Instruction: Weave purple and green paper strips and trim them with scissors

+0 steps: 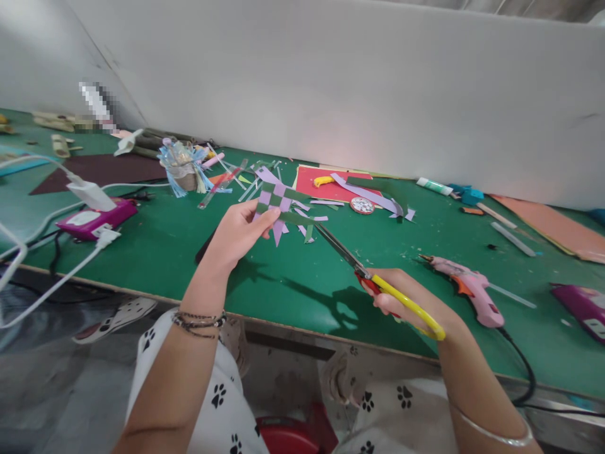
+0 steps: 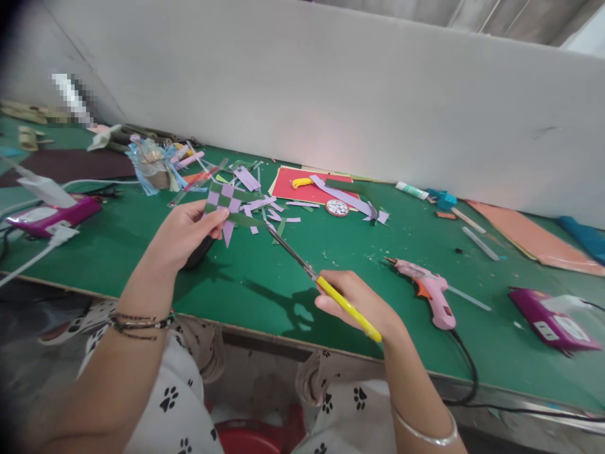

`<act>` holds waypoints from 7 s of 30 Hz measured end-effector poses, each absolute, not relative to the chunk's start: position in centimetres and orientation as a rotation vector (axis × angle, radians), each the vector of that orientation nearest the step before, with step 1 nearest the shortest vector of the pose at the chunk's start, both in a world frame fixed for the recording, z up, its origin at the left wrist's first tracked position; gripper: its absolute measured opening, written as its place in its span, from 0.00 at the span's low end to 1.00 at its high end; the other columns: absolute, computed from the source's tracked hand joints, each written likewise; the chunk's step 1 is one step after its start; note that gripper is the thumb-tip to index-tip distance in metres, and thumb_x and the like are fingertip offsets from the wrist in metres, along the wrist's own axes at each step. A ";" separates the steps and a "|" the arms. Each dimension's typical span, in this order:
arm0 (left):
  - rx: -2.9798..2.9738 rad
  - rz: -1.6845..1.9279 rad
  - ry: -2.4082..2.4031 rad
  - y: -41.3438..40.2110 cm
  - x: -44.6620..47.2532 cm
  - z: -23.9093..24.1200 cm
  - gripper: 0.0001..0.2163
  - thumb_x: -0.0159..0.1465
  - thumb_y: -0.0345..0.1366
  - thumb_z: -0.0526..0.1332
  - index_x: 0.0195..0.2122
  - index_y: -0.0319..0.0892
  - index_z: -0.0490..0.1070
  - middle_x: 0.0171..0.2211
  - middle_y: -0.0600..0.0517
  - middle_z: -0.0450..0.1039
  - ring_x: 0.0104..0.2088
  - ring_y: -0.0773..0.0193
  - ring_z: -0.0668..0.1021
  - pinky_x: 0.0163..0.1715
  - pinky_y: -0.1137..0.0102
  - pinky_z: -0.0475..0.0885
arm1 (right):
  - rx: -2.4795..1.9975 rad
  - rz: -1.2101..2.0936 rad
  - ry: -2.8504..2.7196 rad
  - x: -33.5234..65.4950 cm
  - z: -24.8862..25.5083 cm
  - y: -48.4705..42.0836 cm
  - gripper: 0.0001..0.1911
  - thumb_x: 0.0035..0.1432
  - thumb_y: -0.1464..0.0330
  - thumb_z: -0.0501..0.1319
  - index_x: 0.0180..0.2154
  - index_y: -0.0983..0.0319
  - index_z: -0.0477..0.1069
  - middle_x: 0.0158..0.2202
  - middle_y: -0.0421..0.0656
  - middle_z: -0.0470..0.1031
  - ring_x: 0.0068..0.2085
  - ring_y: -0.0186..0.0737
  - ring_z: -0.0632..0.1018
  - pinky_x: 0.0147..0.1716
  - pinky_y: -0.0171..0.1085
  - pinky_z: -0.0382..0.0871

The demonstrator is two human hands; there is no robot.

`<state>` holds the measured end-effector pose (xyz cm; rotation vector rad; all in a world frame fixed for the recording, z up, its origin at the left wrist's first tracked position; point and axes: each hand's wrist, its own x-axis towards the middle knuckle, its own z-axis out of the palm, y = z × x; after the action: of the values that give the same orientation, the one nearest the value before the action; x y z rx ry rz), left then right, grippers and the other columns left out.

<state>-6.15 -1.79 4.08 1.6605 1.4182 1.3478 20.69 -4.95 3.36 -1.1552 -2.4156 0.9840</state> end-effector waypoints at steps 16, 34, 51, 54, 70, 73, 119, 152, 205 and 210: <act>1.776 1.266 1.391 -2.3 -6.4 4.8 0.09 0.55 0.38 0.57 0.21 0.40 0.65 0.16 0.58 0.62 0.18 0.73 0.63 0.19 0.77 0.59 | -1.178 0.859 -2.466 21.0 3.7 -5.0 0.32 0.49 0.37 0.39 0.22 0.60 0.50 0.21 0.36 0.51 0.23 0.31 0.54 0.21 0.32 0.49; 1.715 1.262 1.259 -2.1 -6.3 4.3 0.14 0.53 0.41 0.60 0.38 0.38 0.72 0.28 0.54 0.73 0.25 0.69 0.72 0.24 0.77 0.66 | -1.201 0.842 -2.490 21.0 3.2 -5.3 0.33 0.46 0.36 0.43 0.22 0.61 0.53 0.20 0.35 0.53 0.23 0.31 0.53 0.21 0.32 0.48; 1.729 1.170 1.260 -2.1 -6.8 4.3 0.11 0.51 0.43 0.60 0.22 0.39 0.67 0.17 0.58 0.60 0.18 0.73 0.61 0.18 0.76 0.56 | -1.195 0.897 -2.540 21.1 3.2 -5.4 0.34 0.45 0.35 0.44 0.22 0.61 0.54 0.20 0.35 0.54 0.22 0.31 0.55 0.21 0.31 0.49; 1.745 1.081 1.214 -2.1 -7.0 4.3 0.11 0.51 0.42 0.60 0.20 0.39 0.65 0.16 0.58 0.57 0.17 0.74 0.58 0.17 0.77 0.53 | -1.181 0.892 -2.540 21.1 3.3 -5.5 0.34 0.45 0.35 0.44 0.22 0.61 0.54 0.20 0.35 0.54 0.22 0.31 0.55 0.21 0.31 0.49; 1.771 1.041 1.236 -2.6 -6.6 4.8 0.09 0.53 0.40 0.59 0.23 0.40 0.70 0.15 0.58 0.60 0.17 0.73 0.60 0.16 0.76 0.56 | -1.205 0.910 -2.568 20.8 3.5 -5.5 0.34 0.45 0.36 0.43 0.21 0.62 0.54 0.19 0.35 0.53 0.22 0.30 0.54 0.20 0.31 0.49; 1.766 1.048 1.239 -2.7 -6.5 4.9 0.08 0.52 0.40 0.59 0.23 0.40 0.69 0.15 0.58 0.60 0.17 0.73 0.60 0.16 0.77 0.56 | -1.216 0.909 -2.579 20.8 3.5 -5.5 0.34 0.45 0.35 0.43 0.21 0.62 0.55 0.19 0.36 0.54 0.22 0.30 0.54 0.21 0.31 0.49; 1.778 1.048 1.286 -3.0 -6.0 5.2 0.14 0.55 0.43 0.57 0.19 0.40 0.66 0.15 0.58 0.59 0.17 0.73 0.60 0.18 0.76 0.56 | -1.237 0.856 -2.575 20.9 3.8 -5.6 0.34 0.45 0.35 0.44 0.20 0.61 0.52 0.18 0.34 0.50 0.22 0.29 0.51 0.19 0.31 0.46; 1.778 1.112 1.236 -3.0 -6.2 5.6 0.09 0.54 0.37 0.58 0.20 0.41 0.64 0.14 0.60 0.61 0.15 0.74 0.64 0.17 0.78 0.59 | -1.235 0.812 -2.571 21.2 3.7 -5.6 0.34 0.45 0.35 0.43 0.21 0.61 0.54 0.18 0.35 0.51 0.22 0.30 0.52 0.20 0.31 0.46; 1.373 1.348 1.294 -0.7 -6.8 3.3 0.06 0.51 0.36 0.60 0.19 0.41 0.70 0.23 0.54 0.75 0.19 0.73 0.72 0.24 0.77 0.69 | -1.811 0.506 -2.379 17.4 2.1 -3.4 0.24 0.52 0.47 0.52 0.20 0.59 0.54 0.19 0.39 0.62 0.21 0.34 0.61 0.21 0.32 0.49; 1.370 1.356 1.298 -0.6 -6.9 3.4 0.05 0.51 0.36 0.61 0.21 0.41 0.70 0.24 0.53 0.76 0.19 0.71 0.72 0.24 0.75 0.68 | -1.696 0.603 -2.255 17.2 1.5 -3.0 0.24 0.51 0.47 0.51 0.20 0.59 0.53 0.18 0.35 0.57 0.21 0.32 0.58 0.21 0.32 0.48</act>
<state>-6.88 -0.63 3.35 1.3701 1.2981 1.3562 17.18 -3.01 1.51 -1.6962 -2.2552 0.6029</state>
